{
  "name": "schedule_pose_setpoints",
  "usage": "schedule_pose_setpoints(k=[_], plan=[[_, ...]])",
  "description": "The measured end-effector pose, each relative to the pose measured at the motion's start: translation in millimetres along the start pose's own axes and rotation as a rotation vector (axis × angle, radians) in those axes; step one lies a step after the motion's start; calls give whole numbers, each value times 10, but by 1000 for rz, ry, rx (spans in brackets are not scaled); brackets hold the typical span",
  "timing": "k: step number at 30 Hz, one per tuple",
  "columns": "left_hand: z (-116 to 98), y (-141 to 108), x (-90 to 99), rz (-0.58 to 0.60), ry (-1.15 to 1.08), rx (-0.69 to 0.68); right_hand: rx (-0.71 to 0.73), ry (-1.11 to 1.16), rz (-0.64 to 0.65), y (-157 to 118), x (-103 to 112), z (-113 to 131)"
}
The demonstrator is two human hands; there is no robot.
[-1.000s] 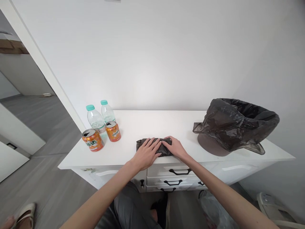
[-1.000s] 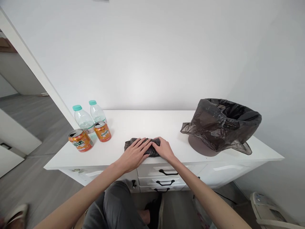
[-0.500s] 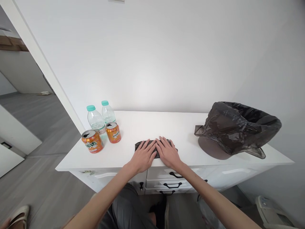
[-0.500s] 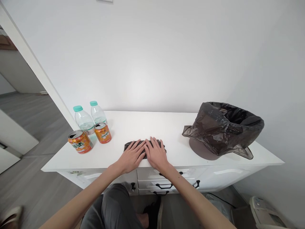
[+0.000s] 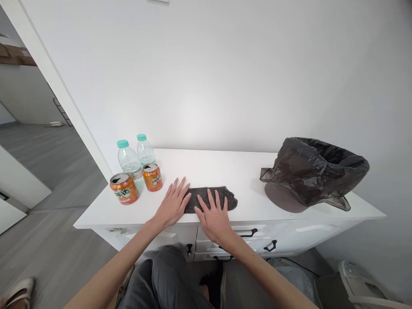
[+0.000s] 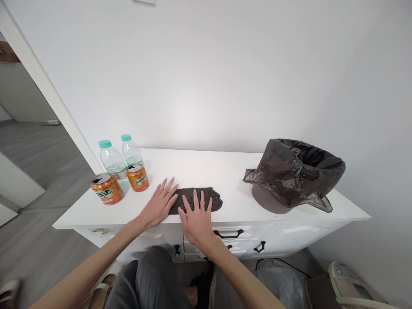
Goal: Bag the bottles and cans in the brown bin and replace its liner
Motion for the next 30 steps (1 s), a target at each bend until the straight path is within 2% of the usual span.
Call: schedule_pose_setpoints(k=[3, 6, 8, 10, 13, 15, 18, 21, 24, 30], plan=[[121, -63, 48, 18, -1, 90, -55, 24, 56, 143, 128, -135], [124, -90, 96, 21, -12, 134, -172, 14, 78, 408, 425, -550], [101, -93, 117, 26, -23, 146, -197, 4, 91, 572, 607, -847], [85, -90, 123, 22, -27, 153, -221, -8, 87, 684, 700, -1068], [83, -87, 105, 12, -17, 163, -307, -45, 6, 715, 626, -1148], [88, -89, 89, 13, -1, 169, -329, -51, -24, 657, 479, -1034], [91, -94, 81, 31, 28, 165, -299, -10, 8, 547, 295, -793], [89, -97, 86, 59, 45, 158, -293, 14, 31, 531, 308, -736], [96, -97, 84, 58, 45, 160, -330, 0, 18, 649, 469, -951], [110, -102, 39, 9, 57, 149, -466, -52, -22, 958, 747, -1704]])
Point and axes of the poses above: each hand's wrist, its own y-axis towards the middle knuckle, its own x-axis out of the back of the hand, z = x × y, the point moved 2 cm from there along y, towards the middle knuckle, and after that the axes turned 14 degrees about y, right-handed, at the moved point
